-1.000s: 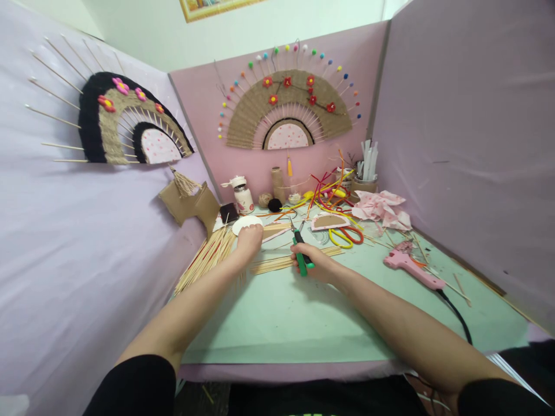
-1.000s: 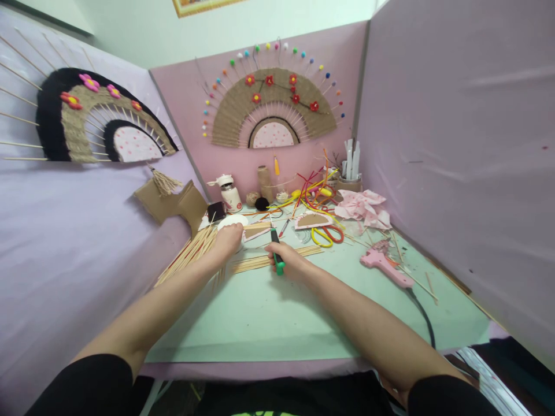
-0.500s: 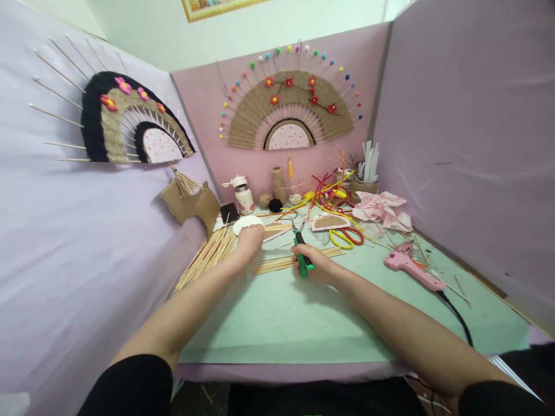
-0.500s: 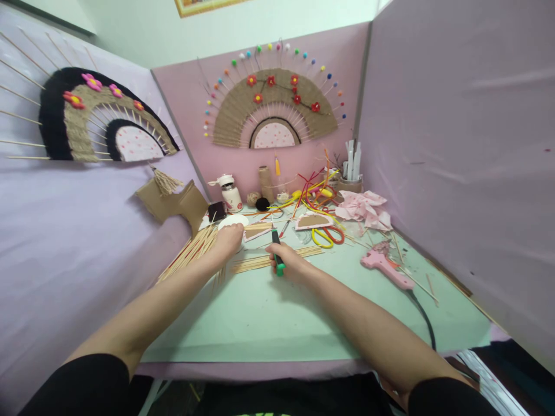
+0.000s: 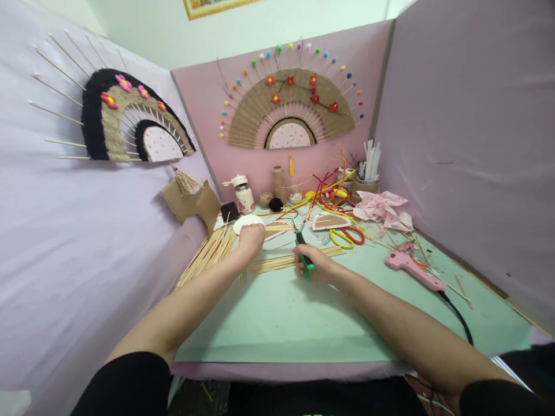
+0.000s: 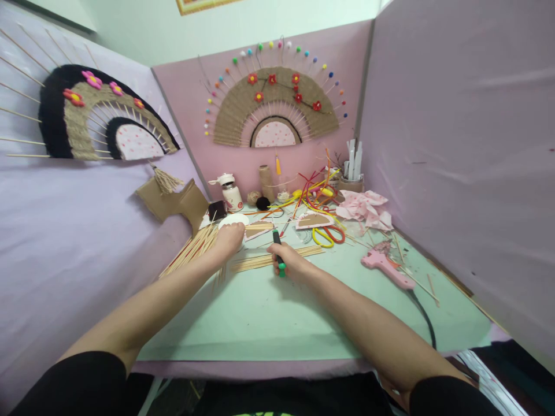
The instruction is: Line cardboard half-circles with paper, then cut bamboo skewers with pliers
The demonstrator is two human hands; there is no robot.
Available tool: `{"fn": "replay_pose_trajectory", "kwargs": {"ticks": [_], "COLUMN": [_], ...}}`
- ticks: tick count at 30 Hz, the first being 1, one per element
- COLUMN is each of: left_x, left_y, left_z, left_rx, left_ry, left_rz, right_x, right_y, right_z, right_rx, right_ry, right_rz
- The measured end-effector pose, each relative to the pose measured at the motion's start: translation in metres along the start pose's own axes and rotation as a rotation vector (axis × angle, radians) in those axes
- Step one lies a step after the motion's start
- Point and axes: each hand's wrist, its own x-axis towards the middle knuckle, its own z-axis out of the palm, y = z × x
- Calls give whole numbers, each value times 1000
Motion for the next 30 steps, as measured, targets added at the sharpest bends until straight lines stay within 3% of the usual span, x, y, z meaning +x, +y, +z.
{"fn": "replay_pose_trajectory", "kwargs": {"ticks": [10, 15, 18, 22, 30], "left_x": [-1, -2, -2, -1, -5], "left_y": [4, 1, -3, -3, 17], "left_z": [6, 10, 8, 7, 22], "left_rx": [0, -20, -40, -102, -632], "left_ry": [-31, -54, -58, -50, 16], "left_rz": [16, 0, -13, -39, -16], "right_x": [-4, 4, 6, 7, 3], "right_y": [-6, -5, -8, -12, -30], "right_z": [5, 1, -4, -8, -15], "right_rx": [73, 123, 164, 223, 268], "right_ry": [-4, 69, 18, -39, 88], "right_rz": [239, 204, 195, 83, -216]}}
